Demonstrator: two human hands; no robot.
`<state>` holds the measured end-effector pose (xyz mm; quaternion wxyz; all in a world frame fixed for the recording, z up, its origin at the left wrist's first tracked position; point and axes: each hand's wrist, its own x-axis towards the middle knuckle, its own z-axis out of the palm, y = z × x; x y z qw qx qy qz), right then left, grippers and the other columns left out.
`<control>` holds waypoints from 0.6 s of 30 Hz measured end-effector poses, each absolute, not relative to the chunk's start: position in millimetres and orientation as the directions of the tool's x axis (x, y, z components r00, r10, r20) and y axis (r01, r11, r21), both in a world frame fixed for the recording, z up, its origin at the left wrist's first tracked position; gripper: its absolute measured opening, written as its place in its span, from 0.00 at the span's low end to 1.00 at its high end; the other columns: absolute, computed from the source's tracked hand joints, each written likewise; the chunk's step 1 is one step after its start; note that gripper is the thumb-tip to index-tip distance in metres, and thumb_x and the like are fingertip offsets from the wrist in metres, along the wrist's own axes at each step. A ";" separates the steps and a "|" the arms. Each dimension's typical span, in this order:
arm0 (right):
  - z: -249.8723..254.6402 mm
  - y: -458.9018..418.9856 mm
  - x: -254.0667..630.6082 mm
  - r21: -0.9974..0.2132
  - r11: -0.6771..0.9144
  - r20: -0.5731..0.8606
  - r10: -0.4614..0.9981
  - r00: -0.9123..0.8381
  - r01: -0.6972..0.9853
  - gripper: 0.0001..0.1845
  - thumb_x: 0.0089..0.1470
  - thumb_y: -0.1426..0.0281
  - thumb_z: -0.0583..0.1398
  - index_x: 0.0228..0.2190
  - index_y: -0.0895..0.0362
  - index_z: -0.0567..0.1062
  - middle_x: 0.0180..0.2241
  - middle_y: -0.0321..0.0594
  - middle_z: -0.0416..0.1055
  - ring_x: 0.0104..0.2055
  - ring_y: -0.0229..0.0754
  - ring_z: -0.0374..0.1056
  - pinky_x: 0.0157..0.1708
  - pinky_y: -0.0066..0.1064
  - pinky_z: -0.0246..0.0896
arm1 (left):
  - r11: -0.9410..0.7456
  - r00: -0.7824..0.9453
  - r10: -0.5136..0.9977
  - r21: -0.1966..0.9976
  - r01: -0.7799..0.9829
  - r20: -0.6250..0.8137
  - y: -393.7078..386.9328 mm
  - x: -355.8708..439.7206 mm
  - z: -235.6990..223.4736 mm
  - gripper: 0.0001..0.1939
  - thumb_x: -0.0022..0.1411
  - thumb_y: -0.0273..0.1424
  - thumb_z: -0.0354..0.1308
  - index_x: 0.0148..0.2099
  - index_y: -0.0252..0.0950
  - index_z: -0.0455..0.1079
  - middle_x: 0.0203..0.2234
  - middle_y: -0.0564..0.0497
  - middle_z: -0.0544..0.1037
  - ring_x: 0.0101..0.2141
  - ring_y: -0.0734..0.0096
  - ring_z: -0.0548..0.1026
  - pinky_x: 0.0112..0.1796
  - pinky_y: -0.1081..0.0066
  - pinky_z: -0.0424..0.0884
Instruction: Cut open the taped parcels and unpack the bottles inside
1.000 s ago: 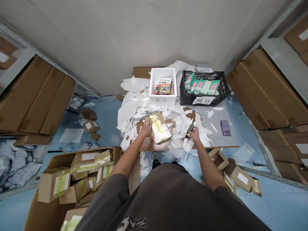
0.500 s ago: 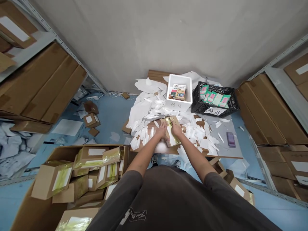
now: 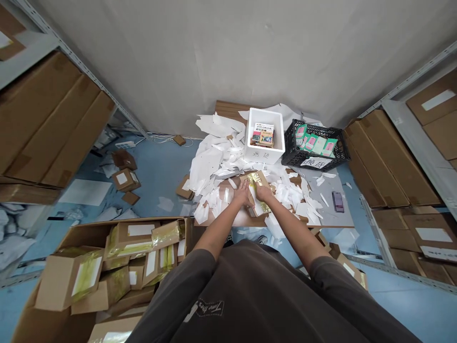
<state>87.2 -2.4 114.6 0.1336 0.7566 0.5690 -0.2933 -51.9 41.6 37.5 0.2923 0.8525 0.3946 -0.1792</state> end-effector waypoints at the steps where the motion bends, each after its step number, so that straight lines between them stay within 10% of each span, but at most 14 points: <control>1: 117.5 -5.0 87.2 -0.110 -0.300 -0.619 0.767 0.171 0.947 0.48 0.61 0.68 0.70 0.75 0.60 0.56 0.60 0.64 0.76 0.64 0.66 0.74 0.60 0.47 0.68 | -0.520 0.617 0.569 0.343 0.782 -0.544 41.8 -50.9 37.2 0.90 0.38 0.62 0.79 0.83 0.37 0.22 0.79 0.37 0.22 0.77 0.35 0.24 0.71 0.38 0.54; 18: 135.2 -105.9 118.1 -0.127 -0.274 -0.731 0.675 0.097 0.953 0.36 0.62 0.72 0.66 0.68 0.56 0.61 0.56 0.60 0.79 0.58 0.62 0.78 0.50 0.41 0.71 | -0.549 0.608 0.593 0.288 0.785 -0.528 46.1 -47.7 24.7 0.91 0.38 0.63 0.79 0.83 0.33 0.21 0.80 0.36 0.25 0.78 0.41 0.23 0.74 0.48 0.49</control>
